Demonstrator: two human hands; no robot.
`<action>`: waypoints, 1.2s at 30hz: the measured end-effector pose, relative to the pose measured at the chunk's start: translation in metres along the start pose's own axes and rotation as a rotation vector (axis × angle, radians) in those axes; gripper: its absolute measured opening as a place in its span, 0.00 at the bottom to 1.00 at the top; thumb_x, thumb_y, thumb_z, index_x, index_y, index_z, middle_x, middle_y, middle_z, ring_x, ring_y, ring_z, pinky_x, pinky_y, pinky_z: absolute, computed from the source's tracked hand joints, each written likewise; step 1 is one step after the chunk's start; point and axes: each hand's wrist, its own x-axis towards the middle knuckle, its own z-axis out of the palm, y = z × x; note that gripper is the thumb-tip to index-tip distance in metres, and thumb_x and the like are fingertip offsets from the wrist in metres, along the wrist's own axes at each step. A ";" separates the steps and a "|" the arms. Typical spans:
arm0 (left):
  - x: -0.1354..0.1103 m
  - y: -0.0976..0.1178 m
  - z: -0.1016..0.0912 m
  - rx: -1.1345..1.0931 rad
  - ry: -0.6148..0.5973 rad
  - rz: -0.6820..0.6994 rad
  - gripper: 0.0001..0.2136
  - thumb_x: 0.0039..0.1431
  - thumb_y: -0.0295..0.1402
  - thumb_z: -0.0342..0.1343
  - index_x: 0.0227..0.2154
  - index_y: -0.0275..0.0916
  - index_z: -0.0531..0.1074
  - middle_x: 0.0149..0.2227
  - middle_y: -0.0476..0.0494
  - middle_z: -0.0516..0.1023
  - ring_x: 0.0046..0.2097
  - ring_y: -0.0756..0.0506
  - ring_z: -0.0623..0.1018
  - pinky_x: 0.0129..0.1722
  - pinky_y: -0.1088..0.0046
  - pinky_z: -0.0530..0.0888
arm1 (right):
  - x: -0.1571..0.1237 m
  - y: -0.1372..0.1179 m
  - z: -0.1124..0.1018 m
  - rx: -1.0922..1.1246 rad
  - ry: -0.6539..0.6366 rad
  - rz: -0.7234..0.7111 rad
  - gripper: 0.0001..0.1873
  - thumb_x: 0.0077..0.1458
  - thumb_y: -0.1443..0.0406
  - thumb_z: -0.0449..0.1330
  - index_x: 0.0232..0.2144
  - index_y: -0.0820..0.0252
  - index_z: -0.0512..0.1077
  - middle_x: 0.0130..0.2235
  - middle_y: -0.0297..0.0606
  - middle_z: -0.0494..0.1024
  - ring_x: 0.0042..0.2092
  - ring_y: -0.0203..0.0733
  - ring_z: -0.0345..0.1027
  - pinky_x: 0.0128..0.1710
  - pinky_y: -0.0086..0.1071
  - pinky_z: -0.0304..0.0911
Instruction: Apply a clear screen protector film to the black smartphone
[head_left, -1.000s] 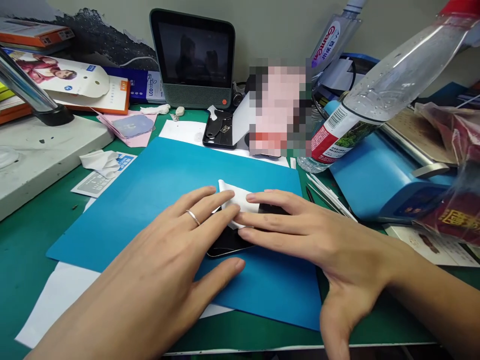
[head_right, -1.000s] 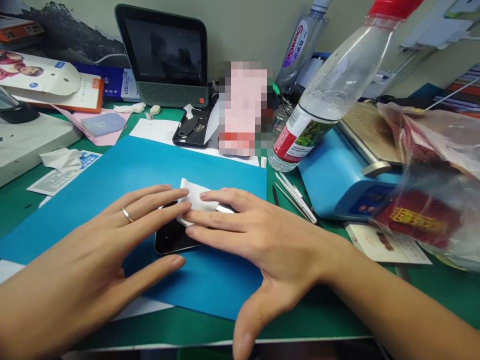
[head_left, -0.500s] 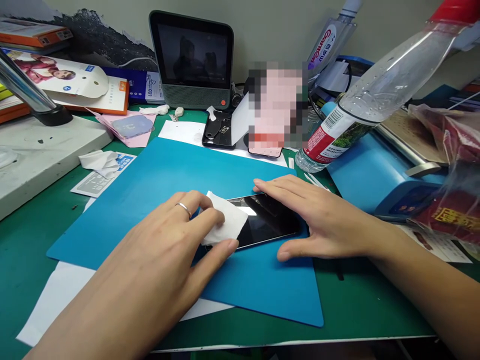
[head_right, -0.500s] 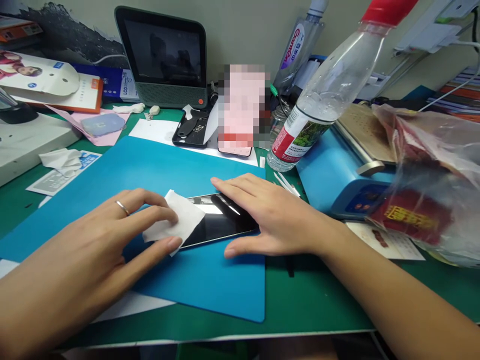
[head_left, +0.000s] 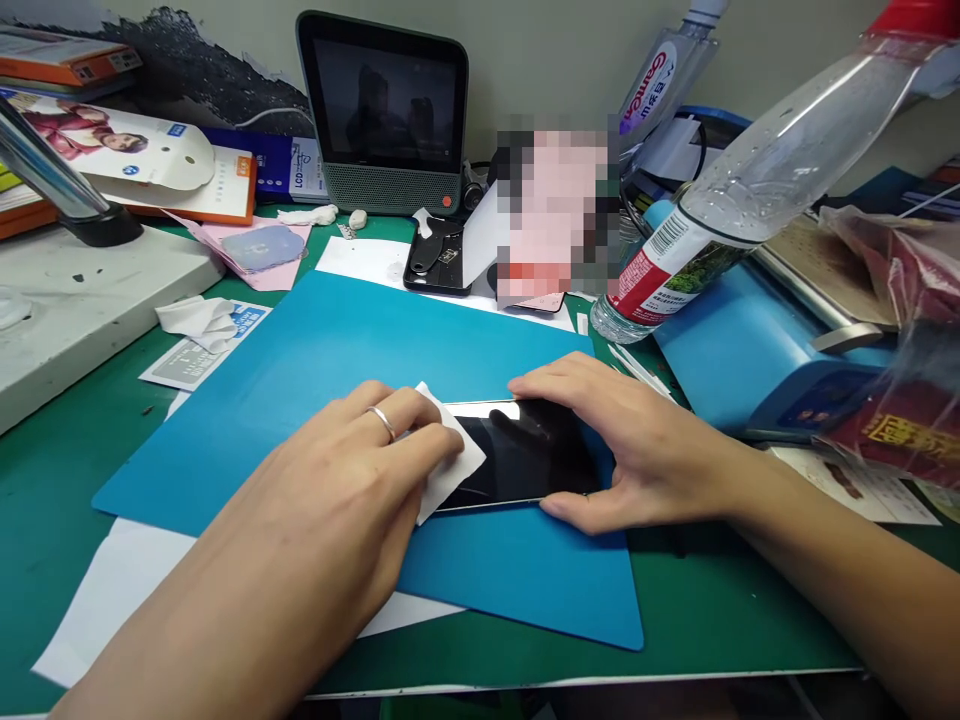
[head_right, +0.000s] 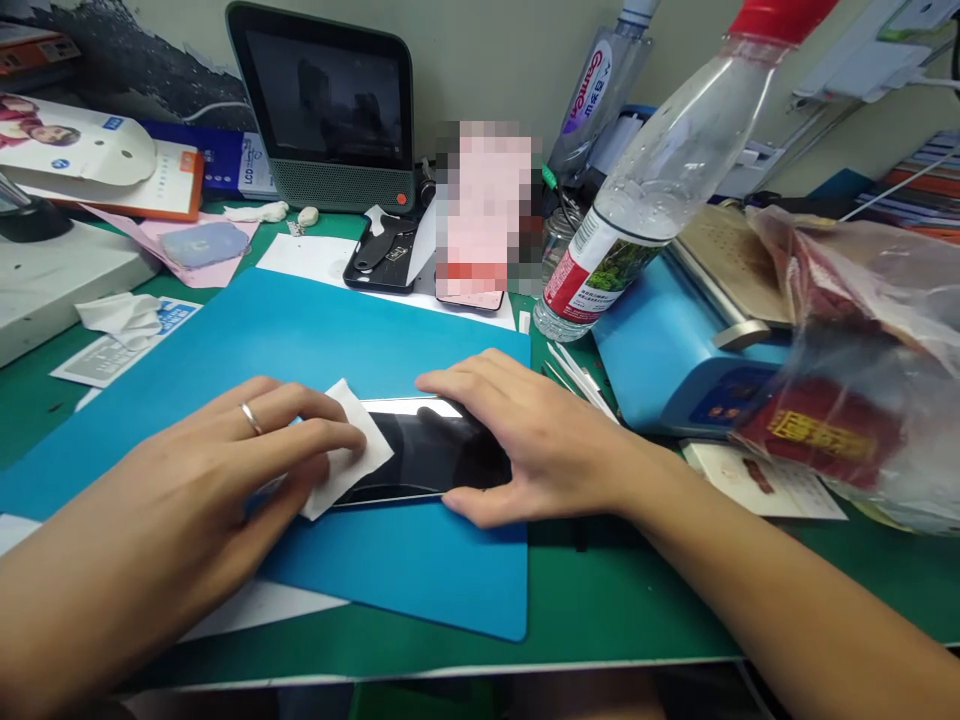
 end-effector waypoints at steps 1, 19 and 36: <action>0.000 0.001 0.000 -0.004 -0.008 0.006 0.15 0.70 0.27 0.43 0.37 0.43 0.76 0.46 0.43 0.79 0.42 0.40 0.76 0.42 0.60 0.75 | 0.000 -0.001 0.001 0.009 -0.003 -0.002 0.39 0.54 0.56 0.68 0.64 0.56 0.62 0.54 0.49 0.77 0.54 0.55 0.72 0.52 0.46 0.70; -0.014 0.030 0.011 0.140 -0.021 0.198 0.12 0.71 0.33 0.46 0.45 0.41 0.76 0.47 0.40 0.82 0.47 0.36 0.80 0.41 0.59 0.81 | -0.003 0.005 0.001 0.151 -0.039 -0.012 0.50 0.53 0.40 0.67 0.67 0.62 0.62 0.56 0.52 0.75 0.56 0.54 0.68 0.55 0.44 0.66; -0.027 0.026 0.018 0.148 0.095 0.098 0.14 0.71 0.32 0.47 0.54 0.43 0.72 0.52 0.40 0.78 0.54 0.35 0.78 0.46 0.60 0.78 | -0.009 0.013 -0.004 0.297 -0.034 0.068 0.55 0.58 0.31 0.38 0.69 0.65 0.62 0.59 0.54 0.74 0.59 0.53 0.65 0.61 0.47 0.58</action>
